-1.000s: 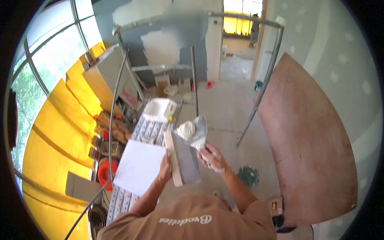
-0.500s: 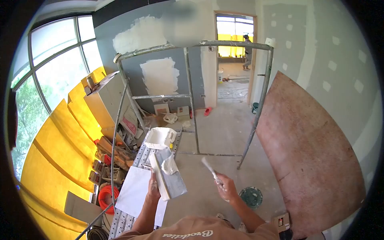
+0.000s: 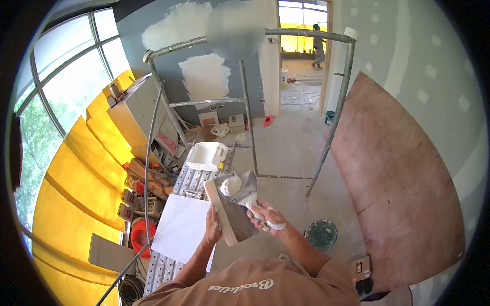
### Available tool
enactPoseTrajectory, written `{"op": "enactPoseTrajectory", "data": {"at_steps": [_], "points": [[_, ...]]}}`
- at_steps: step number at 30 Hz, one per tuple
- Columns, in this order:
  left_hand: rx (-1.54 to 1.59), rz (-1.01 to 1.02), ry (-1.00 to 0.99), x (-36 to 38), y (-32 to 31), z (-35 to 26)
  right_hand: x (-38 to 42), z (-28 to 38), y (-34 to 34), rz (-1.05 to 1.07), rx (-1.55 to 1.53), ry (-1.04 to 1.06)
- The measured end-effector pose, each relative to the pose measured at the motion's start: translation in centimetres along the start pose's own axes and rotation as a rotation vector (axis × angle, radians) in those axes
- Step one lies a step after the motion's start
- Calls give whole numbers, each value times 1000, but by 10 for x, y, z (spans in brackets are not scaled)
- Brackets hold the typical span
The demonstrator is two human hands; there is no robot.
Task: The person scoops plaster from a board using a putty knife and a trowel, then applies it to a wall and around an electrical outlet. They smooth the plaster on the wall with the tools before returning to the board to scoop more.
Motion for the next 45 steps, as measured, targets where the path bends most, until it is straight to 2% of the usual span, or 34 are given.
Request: {"op": "enactPoseTrajectory", "data": {"at_steps": [2,4,5,6,8,12,14,15,17,18,20,21,22,24,26,28,29,31,32,33,34,35,36,37,38,39,41,42,43,45], "points": [[387,-56,239,11,-10,3,-3,17,-13,51,34,67],[462,-74,264,5,-7,2,11,63,-31,-55,794,435],[562,-30,276,4,-10,-1,17,73,-33,-94,1167,850],[663,14,288,3,-13,-6,24,76,-38,-88,1166,851],[785,144,359,-6,-11,4,44,68,-71,-83,1914,940],[640,36,320,-5,17,-7,50,51,-43,-137,1925,937],[626,-1,271,-5,29,-10,53,48,-13,-216,1906,782],[597,-16,238,-2,32,-23,57,48,-5,-214,1901,776],[590,20,108,-6,45,-31,67,53,21,-299,1548,745],[540,22,13,-7,50,-39,71,54,16,-288,1546,734],[615,-24,82,-14,51,-33,70,35,30,-229,521,278],[534,-37,-23,-13,54,-38,74,23,20,-210,291,168],[452,-52,-123,-12,55,-42,73,20,19,-214,287,136],[484,-160,98,-16,55,-9,69,-15,-1,14,75,-55],[464,-136,68,-14,44,-3,52,-38,6,38,60,-72],[47,-144,-85,-9,35,-13,40,-41,6,-11,-32,-88],[-61,-129,-87,-2,32,-7,34,-36,4,2,-24,-73],[-216,-112,35,6,25,-1,15,-21,-5,45,-77,-9],[-75,-101,16,10,21,10,9,-10,-13,74,-59,10],[-97,-115,-53,18,4,-25,8,6,-19,52,5,79],[-231,-91,-330,35,-8,-51,7,19,-21,25,64,146],[111,-122,9,26,2,-12,5,31,-19,43,222,215],[453,-139,354,27,-1,26,4,35,-19,58,235,227],[455,-138,332,23,2,24,14,61,-26,-15,748,512],[545,-92,400,21,0,28,31,77,-42,-98,1258,800],[636,-43,467,19,-5,31,39,77,-48,-28,1372,886],[690,26,448,13,-1,33,43,54,-50,3,1759,760],[735,89,457,10,-2,31,48,50,-49,7,1769,779],[683,8,496,11,5,27,49,45,-42,-6,1814,740],[657,-17,453,12,25,35,55,37,-28,-21,1860,707]]}}
Point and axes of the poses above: each hand's wrist, its own x-axis away from the middle knuckle, its own y-axis out of the back of the hand, z = x × y, the point moved 10 cm from there along -x, towards the middle knuckle, and after that the axes turned 2 degrees about y, right-handed, at the moved point
